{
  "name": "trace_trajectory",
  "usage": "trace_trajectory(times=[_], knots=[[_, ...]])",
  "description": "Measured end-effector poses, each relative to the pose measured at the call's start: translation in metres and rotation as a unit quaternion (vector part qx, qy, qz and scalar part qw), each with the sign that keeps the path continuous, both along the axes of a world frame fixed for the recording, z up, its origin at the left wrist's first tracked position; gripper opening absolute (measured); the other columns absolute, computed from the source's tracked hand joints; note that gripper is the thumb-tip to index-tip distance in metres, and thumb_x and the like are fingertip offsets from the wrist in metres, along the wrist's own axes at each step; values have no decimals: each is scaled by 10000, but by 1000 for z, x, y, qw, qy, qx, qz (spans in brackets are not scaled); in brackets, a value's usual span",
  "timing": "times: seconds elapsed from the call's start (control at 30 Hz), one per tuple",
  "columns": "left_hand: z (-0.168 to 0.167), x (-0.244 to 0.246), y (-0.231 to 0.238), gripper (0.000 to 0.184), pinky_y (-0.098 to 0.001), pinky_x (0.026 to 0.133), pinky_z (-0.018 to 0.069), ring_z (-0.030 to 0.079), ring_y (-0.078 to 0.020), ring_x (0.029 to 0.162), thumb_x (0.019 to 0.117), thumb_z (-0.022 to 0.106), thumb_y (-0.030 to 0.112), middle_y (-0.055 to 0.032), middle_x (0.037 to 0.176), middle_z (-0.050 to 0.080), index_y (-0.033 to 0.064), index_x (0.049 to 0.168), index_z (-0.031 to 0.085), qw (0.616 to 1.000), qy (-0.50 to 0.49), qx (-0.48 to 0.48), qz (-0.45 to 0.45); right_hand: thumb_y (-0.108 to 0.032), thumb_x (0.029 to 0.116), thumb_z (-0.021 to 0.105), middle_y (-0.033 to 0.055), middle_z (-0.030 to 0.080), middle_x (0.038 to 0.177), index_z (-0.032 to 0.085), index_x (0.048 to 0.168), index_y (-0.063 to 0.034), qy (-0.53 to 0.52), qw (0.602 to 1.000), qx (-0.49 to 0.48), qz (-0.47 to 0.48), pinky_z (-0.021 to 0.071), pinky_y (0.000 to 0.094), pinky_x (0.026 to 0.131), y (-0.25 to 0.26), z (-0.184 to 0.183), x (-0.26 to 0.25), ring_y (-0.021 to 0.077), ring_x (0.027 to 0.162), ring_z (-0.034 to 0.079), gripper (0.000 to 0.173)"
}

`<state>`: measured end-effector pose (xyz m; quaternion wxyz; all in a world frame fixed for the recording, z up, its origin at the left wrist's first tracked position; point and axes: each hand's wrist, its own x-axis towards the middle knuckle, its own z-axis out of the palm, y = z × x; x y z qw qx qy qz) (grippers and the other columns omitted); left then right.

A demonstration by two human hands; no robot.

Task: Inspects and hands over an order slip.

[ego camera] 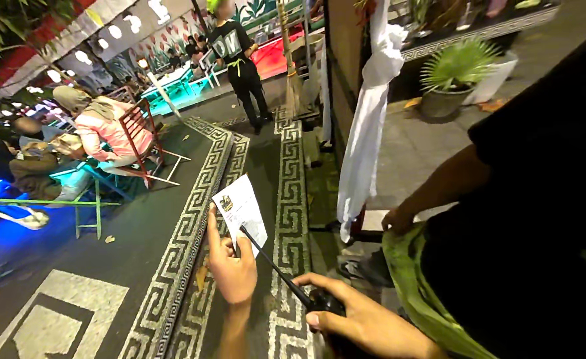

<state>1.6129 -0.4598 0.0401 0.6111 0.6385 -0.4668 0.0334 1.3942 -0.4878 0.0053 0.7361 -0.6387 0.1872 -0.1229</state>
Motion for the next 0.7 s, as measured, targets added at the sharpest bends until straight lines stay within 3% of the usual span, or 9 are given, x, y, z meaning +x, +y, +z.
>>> trace_trajectory(times=[0.7], knots=[[-5, -3, -3, 776, -189, 434, 459, 500, -16, 449, 845, 578, -16, -14, 672, 629, -82, 1556, 272, 1000, 4, -20, -18, -356, 962, 630, 40, 684, 887, 531, 1398, -161, 3, 1000, -3, -7, 610, 331, 569, -2, 0, -5, 144, 617, 672, 487]])
